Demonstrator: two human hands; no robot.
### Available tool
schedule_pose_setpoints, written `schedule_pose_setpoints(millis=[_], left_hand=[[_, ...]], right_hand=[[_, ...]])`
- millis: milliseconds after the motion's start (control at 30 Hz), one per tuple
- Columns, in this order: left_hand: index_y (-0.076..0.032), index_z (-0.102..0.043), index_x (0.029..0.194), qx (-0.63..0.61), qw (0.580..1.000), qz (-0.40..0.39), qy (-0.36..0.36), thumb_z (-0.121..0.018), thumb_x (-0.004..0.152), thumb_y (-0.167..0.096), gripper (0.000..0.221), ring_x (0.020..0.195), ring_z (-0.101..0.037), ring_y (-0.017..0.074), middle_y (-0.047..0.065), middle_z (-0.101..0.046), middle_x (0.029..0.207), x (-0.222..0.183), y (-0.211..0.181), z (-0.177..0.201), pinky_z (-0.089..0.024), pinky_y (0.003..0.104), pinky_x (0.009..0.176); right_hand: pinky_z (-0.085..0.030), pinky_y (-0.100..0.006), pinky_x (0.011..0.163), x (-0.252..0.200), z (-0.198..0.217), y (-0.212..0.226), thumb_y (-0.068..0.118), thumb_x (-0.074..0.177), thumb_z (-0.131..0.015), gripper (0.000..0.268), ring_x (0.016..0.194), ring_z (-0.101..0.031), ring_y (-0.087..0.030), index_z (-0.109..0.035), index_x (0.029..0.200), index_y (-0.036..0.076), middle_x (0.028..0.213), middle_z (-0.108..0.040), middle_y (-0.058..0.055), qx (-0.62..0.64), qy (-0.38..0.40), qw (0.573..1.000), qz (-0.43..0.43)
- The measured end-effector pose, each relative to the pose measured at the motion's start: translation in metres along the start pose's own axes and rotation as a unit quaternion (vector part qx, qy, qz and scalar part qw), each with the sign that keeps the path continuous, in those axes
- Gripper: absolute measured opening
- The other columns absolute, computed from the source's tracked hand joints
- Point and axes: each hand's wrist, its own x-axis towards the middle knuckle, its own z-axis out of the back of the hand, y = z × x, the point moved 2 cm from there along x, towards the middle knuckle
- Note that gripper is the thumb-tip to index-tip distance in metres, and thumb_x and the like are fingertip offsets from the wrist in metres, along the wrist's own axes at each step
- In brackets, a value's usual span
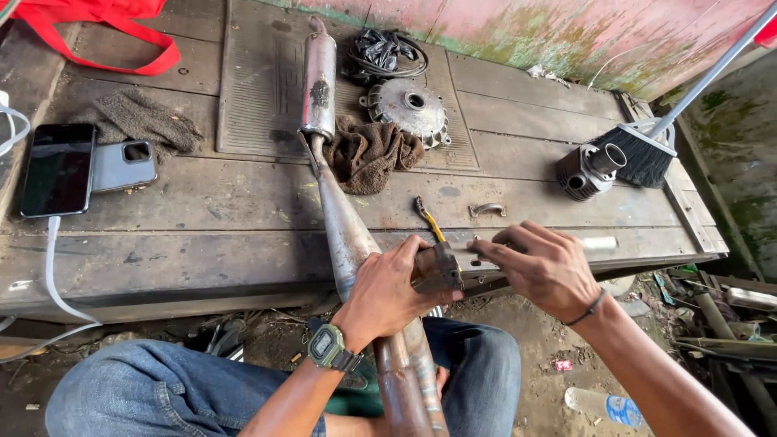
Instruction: The person is using a metal chisel to scrape off carbon residue and clean the interior and exterior of a motorcycle exhaust pipe.
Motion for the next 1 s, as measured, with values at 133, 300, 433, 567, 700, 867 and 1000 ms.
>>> schedule_pose_setpoints(millis=[133,300,433,567,700,867,1000], left_hand=[[-0.004,-0.058,0.125,-0.02,1.0,-0.02,-0.013,-0.063,0.076,-0.081,0.092,0.102,-0.074,0.0416,0.02,-0.073,0.11,0.001,0.002,0.0,-0.048,0.052,0.096],[-0.004,-0.059,0.125,-0.023,0.999,-0.02,-0.016,-0.057,0.073,-0.087,0.098,0.102,-0.074,0.0427,0.02,-0.073,0.11,0.0,0.003,0.0,-0.048,0.052,0.096],[-0.004,-0.059,0.126,0.026,0.999,-0.023,-0.035,-0.055,0.073,-0.086,0.098,0.099,-0.073,0.0469,0.022,-0.074,0.107,0.003,-0.002,-0.001,-0.051,0.057,0.091],[-0.015,-0.051,0.11,0.064,0.997,0.03,0.004,-0.04,0.071,-0.089,0.084,0.081,-0.068,0.037,0.008,-0.069,0.088,0.003,-0.009,0.002,-0.045,0.05,0.077],[-0.017,-0.051,0.105,0.043,0.998,0.036,-0.007,-0.049,0.076,-0.082,0.072,0.079,-0.067,0.0364,0.006,-0.069,0.091,0.0,-0.01,0.002,-0.043,0.045,0.067],[-0.018,-0.053,0.138,0.05,0.999,0.011,-0.007,-0.034,0.083,-0.081,0.086,0.093,-0.068,0.0339,0.01,-0.071,0.112,0.006,0.003,-0.008,-0.043,0.051,0.093],[-0.015,-0.055,0.135,0.05,0.998,-0.002,-0.029,-0.039,0.095,-0.068,0.069,0.058,-0.06,0.0286,0.01,-0.069,0.085,0.005,0.004,-0.009,-0.047,0.048,0.062]], right_hand=[[-0.051,-0.031,0.054,0.006,0.015,0.008,0.031,0.096,-0.063,0.021,0.071,-0.062,-0.018,-0.079,0.109,0.028,0.087,-0.074,-0.004,0.048,0.033,0.998,-0.012],[-0.053,-0.032,0.055,0.01,0.012,0.01,0.043,0.094,-0.064,0.026,0.069,-0.06,-0.018,-0.082,0.103,0.026,0.083,-0.074,-0.001,0.105,0.11,0.988,-0.029],[-0.056,-0.046,0.054,0.021,0.018,0.013,0.042,0.088,-0.068,0.025,0.072,-0.064,-0.028,-0.081,0.1,0.025,0.086,-0.074,-0.004,0.101,0.071,0.992,-0.02],[-0.052,-0.045,0.07,0.013,-0.001,0.0,0.037,0.086,-0.063,0.045,0.087,-0.06,-0.024,-0.069,0.13,0.046,0.093,-0.063,0.006,0.032,0.168,0.985,-0.016],[-0.053,-0.038,0.074,-0.003,-0.014,-0.005,0.029,0.084,-0.062,0.05,0.088,-0.065,-0.021,-0.067,0.133,0.039,0.105,-0.069,0.008,0.027,0.061,0.997,-0.049],[-0.059,-0.038,0.061,-0.023,-0.028,-0.014,0.033,0.095,-0.057,0.025,0.077,-0.077,-0.02,-0.071,0.112,0.021,0.096,-0.081,0.004,0.125,0.042,0.953,-0.273],[-0.047,-0.04,0.06,-0.044,-0.051,-0.004,0.028,0.102,-0.048,0.014,0.056,-0.064,-0.028,-0.056,0.096,0.017,0.067,-0.07,-0.003,0.246,0.045,0.908,-0.337]])
